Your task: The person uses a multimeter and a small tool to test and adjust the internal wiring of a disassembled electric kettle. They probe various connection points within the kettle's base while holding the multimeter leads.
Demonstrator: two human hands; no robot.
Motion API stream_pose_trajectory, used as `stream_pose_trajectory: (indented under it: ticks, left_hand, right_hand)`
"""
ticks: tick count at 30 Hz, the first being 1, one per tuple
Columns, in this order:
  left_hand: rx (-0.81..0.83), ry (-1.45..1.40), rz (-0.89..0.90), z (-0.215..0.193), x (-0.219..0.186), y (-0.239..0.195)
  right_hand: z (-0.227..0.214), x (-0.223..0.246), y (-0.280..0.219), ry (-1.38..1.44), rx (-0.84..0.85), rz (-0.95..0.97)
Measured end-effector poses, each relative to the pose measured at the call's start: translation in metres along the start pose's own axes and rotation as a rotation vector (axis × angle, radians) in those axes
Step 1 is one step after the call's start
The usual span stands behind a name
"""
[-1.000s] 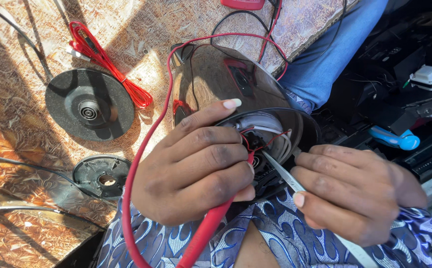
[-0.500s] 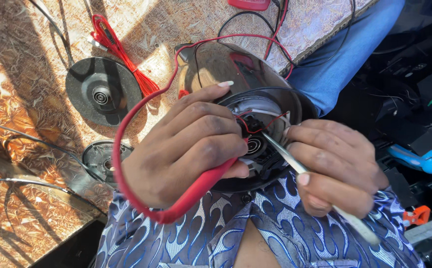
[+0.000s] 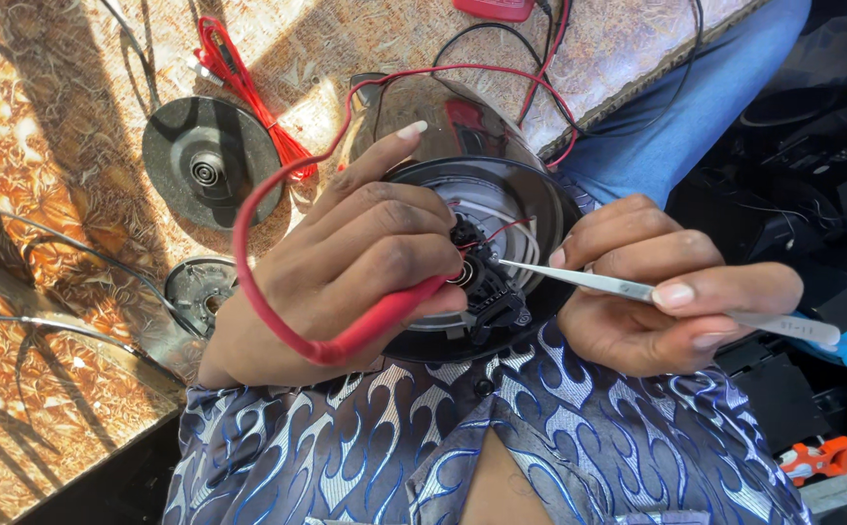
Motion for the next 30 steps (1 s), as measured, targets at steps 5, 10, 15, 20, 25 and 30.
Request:
stream_pose_trajectory:
  ticks: [5, 10, 15, 20, 25, 30]
  left_hand:
    - [0.048, 0.123, 0.009, 0.004, -0.003, 0.003]
    - [0.058, 0.228, 0.028, 0.009, -0.006, 0.003]
    - [0.115, 0.279, -0.013, 0.019, -0.002, 0.0]
    - [0.098, 0.279, 0.021, 0.019, -0.006, -0.001]
    - [0.067, 0.263, 0.056, 0.019, -0.009, 0.0]
    - [0.05, 0.161, 0.046, 0.016, -0.003, -0.003]
  right_hand:
    - [-0.003, 0.0, -0.006, -0.02, 0.01, 0.023]
    - [-0.005, 0.004, -0.008, -0.121, 0.016, 0.046]
    - [-0.006, 0.007, -0.005, -0.052, 0.072, 0.053]
    - [-0.007, 0.009, -0.002, -0.018, 0.102, 0.053]
    - [-0.004, 0.006, 0.001, 0.002, 0.096, 0.031]
    - [-0.003, 0.011, -0.002, -0.051, 0.063, -0.048]
Point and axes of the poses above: each hand's wrist, its own y-axis towards the middle knuckle, its own z-axis out of the palm, x = y × z, the point moved 6 cm from there along y, towards the middle knuckle, and after that the axes turned 2 degrees about -z, right-handed, at the moved point
